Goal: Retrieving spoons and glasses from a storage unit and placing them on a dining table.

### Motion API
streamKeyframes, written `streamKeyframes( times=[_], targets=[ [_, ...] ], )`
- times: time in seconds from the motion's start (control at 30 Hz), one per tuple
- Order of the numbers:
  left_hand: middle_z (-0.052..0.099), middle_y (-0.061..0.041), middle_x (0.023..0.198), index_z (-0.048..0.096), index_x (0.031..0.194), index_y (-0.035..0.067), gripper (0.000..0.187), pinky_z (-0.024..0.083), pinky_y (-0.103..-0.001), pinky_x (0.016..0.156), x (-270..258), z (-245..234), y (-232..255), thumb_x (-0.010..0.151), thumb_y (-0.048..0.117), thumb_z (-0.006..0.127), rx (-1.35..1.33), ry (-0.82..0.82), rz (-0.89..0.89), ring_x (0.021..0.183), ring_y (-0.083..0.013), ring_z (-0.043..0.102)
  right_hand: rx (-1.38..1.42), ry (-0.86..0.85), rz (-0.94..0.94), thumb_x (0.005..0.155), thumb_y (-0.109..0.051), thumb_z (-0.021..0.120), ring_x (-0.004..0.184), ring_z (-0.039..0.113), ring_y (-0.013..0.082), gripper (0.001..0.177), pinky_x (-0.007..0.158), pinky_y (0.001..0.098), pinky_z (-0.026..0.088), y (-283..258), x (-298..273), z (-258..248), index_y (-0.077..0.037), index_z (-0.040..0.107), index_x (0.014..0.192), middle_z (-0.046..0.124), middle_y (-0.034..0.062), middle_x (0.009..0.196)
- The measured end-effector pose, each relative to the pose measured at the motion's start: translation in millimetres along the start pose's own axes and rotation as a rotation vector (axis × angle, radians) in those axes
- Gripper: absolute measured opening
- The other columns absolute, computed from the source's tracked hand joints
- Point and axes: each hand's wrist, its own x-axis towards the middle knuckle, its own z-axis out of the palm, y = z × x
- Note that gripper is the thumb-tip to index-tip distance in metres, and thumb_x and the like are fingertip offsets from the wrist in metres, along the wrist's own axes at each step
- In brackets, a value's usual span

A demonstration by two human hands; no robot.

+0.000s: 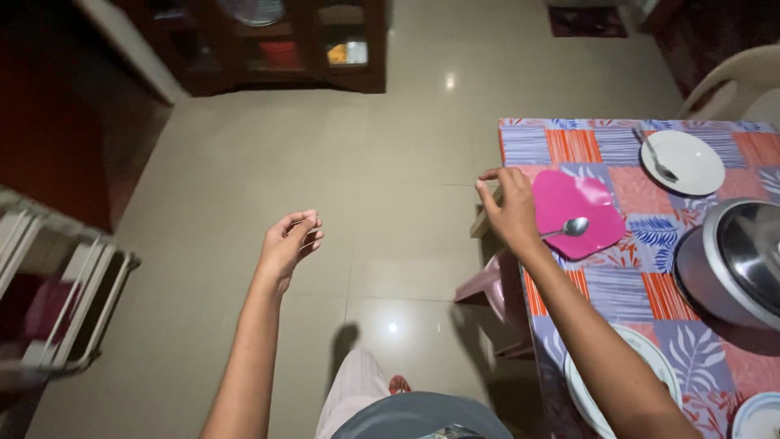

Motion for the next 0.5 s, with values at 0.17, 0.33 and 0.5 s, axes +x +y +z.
streamKeyframes(
  times=[0.17,0.33,0.5],
  targets=[
    [0.072,-0.004,0.103,0.066,0.121,0.005,0.031,0.058,-0.028,0.08,100.7,10.4,21.6,0.097,0.023,0.067,0.003,-0.058,-0.021,0.089,-0.0122,0.07,0.022,0.045,0.042,0.097,-0.019,0.072,0.107,0.06,0.0358,0.018,0.096,0.0456,0.047,15.8,53.9,32.9,-0.005,0.067,0.108,0.065,0.0144,0.109],
    [0.072,-0.002,0.104,0.066,0.121,0.007,0.029,0.06,-0.028,0.08,200.0,28.9,66.8,0.097,0.023,0.065,0.05,-0.126,-0.021,0.091,-0.0115,0.07,-0.044,0.06,0.069,0.097,-0.017,0.072,0.107,0.059,0.0358,0.017,0.097,0.046,0.046,45.1,118.4,74.4,-0.004,0.067,0.108,0.065,0.014,0.11],
    [0.072,-0.005,0.104,0.067,0.12,0.003,0.028,0.058,-0.028,0.079,331.5,52.5,108.4,0.097,0.02,0.065,0.083,-0.224,0.019,0.091,-0.0131,0.068,-0.106,0.11,0.132,0.097,-0.018,0.072,0.109,0.06,0.0361,0.019,0.098,0.0464,0.047,74.6,199.7,112.2,-0.005,0.067,0.109,0.065,0.014,0.111]
  ],
)
